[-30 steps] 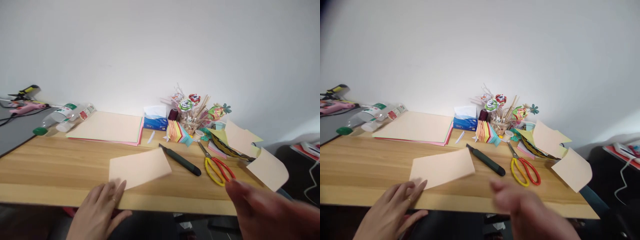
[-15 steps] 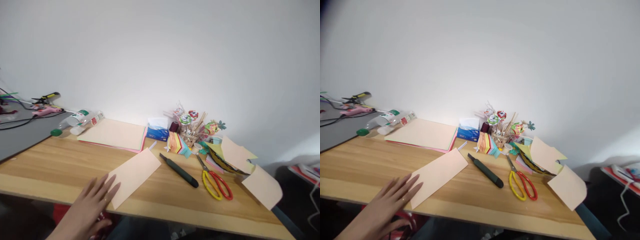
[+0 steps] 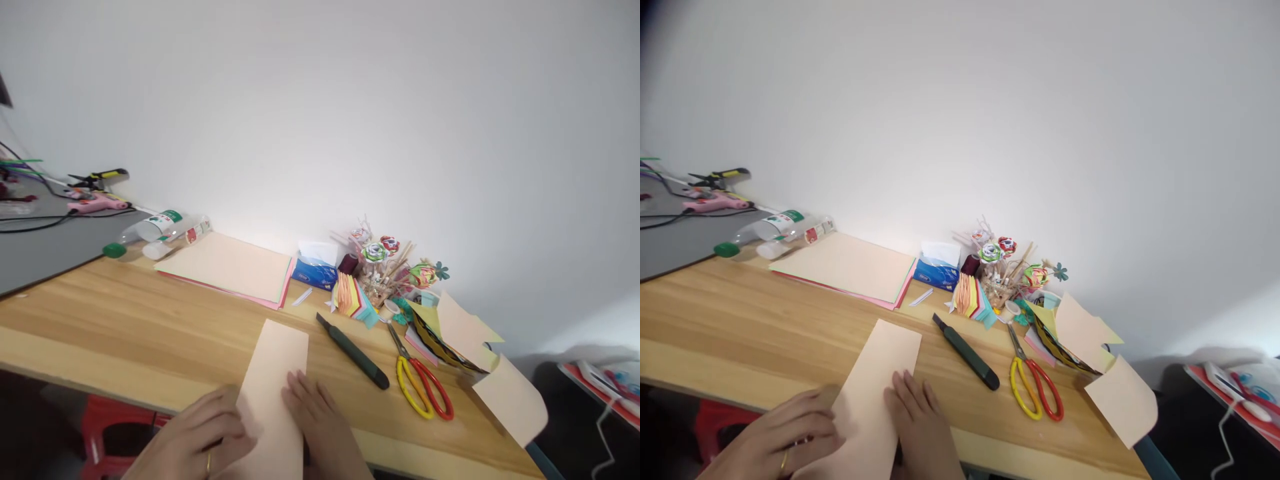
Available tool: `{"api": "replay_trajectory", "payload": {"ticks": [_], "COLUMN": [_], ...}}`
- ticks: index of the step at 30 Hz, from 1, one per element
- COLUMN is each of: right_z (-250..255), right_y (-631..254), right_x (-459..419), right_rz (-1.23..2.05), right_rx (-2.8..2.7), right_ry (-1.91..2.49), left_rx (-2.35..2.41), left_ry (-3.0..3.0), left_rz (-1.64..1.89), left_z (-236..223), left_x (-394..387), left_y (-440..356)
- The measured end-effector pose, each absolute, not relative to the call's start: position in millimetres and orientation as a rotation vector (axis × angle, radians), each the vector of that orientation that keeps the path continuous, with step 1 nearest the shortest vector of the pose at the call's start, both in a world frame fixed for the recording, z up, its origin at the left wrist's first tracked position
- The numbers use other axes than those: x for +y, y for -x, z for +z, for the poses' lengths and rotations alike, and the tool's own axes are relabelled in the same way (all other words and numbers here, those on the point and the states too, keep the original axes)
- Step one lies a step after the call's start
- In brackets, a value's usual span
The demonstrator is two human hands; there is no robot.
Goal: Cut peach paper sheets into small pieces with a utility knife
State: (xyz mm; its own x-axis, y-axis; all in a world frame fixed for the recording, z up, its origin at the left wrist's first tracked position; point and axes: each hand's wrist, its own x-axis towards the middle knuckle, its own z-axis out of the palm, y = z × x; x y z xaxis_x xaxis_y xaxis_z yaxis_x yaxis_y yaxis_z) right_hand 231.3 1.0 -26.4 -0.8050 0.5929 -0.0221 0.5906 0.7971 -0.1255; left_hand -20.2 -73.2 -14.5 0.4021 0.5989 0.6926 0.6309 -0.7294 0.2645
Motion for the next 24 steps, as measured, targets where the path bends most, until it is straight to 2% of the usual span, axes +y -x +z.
{"api": "replay_trajectory", "payload": {"ticks": [3, 8, 11, 14, 20, 24], "right_z": [-15, -5, -3, 1, 19, 27], "right_y": [-234, -238, -242, -243, -243, -239], "right_x": [0, 3, 3, 3, 10, 13], "right_rz": [0.304, 0.361, 0.334, 0.405, 0.865, 1.030], "right_rx": [-2.948, -2.837, -2.734, -2.598, -2.358, -2.269], "right_ry": [1.010, 0.874, 0.894, 0.956, 0.957, 1.012], "left_rx": [-1.264, -1.315, -1.315, -1.359, -1.511, -1.519], "left_ry": [2.685, 2.847, 2.851, 2.812, 2.773, 2.656], "left_rz": [-1.258, -0.771, -0.620, -0.645, -0.732, -0.784], "left_z": [-4, -7, -10, -8, 2, -12], "left_x": [-60, -29, -22, -24, -25, -24], "left_y": [27, 24, 14, 7, -3, -10]}}
